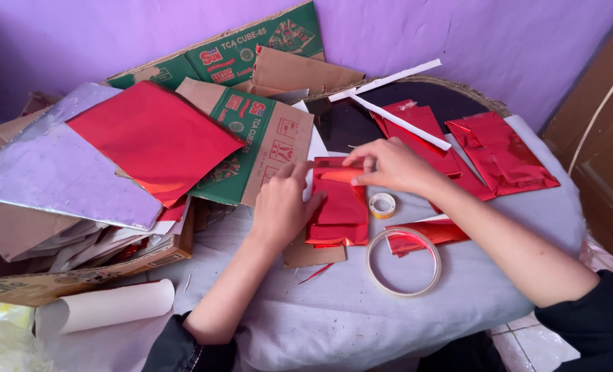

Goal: Assembling small red metallic pouches for keychains by cutting, taping, and folding paper.

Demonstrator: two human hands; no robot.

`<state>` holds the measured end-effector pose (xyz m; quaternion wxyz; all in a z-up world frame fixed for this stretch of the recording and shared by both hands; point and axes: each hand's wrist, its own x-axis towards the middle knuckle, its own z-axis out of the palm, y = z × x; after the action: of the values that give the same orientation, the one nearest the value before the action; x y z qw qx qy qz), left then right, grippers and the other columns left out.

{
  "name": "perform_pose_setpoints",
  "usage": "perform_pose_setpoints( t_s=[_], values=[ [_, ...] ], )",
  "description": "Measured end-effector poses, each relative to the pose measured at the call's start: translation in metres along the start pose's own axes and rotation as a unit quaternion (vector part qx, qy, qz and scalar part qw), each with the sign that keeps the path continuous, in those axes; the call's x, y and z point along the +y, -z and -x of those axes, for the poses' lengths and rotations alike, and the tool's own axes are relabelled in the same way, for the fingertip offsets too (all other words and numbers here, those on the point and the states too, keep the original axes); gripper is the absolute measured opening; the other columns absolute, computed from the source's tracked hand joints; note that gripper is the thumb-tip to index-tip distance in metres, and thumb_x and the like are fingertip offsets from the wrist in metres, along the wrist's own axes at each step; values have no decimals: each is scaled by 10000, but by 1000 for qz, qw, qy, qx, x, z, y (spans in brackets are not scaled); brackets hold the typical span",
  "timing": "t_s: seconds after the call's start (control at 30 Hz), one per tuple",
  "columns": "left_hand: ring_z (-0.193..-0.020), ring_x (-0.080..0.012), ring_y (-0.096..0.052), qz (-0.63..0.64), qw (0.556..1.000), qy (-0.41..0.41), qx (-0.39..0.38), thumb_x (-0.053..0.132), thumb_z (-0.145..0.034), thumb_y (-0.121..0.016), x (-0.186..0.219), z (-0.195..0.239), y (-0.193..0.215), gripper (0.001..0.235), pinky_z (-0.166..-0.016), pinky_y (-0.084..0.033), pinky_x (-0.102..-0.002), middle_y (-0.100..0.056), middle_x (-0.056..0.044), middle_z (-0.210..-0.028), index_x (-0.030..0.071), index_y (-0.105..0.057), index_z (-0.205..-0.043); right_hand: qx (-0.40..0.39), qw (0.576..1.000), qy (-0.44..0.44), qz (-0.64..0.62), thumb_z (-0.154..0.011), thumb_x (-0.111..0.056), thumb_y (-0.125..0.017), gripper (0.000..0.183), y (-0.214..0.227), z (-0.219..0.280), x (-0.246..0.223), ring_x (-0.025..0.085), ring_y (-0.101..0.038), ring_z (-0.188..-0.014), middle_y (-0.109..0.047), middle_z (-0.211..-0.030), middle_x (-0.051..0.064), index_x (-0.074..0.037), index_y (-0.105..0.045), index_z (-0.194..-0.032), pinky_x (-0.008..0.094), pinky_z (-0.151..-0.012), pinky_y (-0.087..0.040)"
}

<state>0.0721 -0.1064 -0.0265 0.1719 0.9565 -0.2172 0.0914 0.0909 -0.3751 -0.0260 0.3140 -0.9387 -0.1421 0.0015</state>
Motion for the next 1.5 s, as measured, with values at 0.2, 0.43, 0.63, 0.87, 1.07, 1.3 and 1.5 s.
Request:
perform_pose_setpoints(
  t_s=[0.2,0.43,0.63,0.87,1.07,1.3,1.5],
  values=[
    [-1260,-282,-697,49,979,-197,-9,351,-973,-720,5,15,13,281,-1058,-545,-513,-772,-20,-1246,230,-819,-1207,8,999,40,19,-767,-346,-933,500,5,3,-2,267,-704,-711,-747,-850,111,-127,-861,-1212,418,-716,-588],
    [-1303,-301,-682,47,980,-190,-34,389,-916,-722,3,17,15,346,-1085,-505,-529,-772,-44,-1297,230,-792,-1214,-63,997,26,30,-713,-252,-966,249,46,9,7,161,-671,-566,-828,-814,12,-189,-893,-943,324,-589,-546],
    [-1275,-295,-686,50,977,-204,-27,383,-898,-729,2,17,14,356,-1046,-507,-524,-768,-59,-1273,219,-791,-1208,-206,977,-3,48,-752,-250,-949,288,53,12,5,173,-731,-635,-892,-892,60,-131,-922,-1013,324,-672,-593],
    [-1283,-286,-672,74,971,-225,4,358,-952,-699,4,18,15,331,-1044,-501,-518,-751,-54,-1306,205,-784,-1233,-232,971,6,62,-779,-324,-949,250,54,15,-3,167,-759,-674,-914,-875,33,-154,-942,-961,319,-701,-612],
    [-1285,-282,-679,74,970,-233,10,388,-972,-689,3,18,16,353,-1037,-495,-516,-757,-56,-1305,196,-761,-1260,-187,982,-3,43,-792,-233,-889,130,55,15,-2,167,-770,-707,-894,-836,38,-141,-898,-884,326,-732,-620],
    [-1275,-227,-688,98,966,-227,75,366,-1044,-649,2,17,14,266,-957,-527,-444,-765,3,-1279,231,-764,-1242,-49,996,22,-71,-896,-173,-775,111,55,22,-29,203,-777,-747,-858,-783,87,-97,-756,-975,374,-811,-622],
    [-837,-240,-813,367,910,-143,125,326,-976,-846,7,15,14,461,-675,-641,-345,-829,-115,-1041,86,-714,-1348,45,954,174,-239,-946,-103,-825,229,7,19,-34,140,-777,-693,-857,-930,109,-41,-740,-1149,236,-540,-641]
  ],
)
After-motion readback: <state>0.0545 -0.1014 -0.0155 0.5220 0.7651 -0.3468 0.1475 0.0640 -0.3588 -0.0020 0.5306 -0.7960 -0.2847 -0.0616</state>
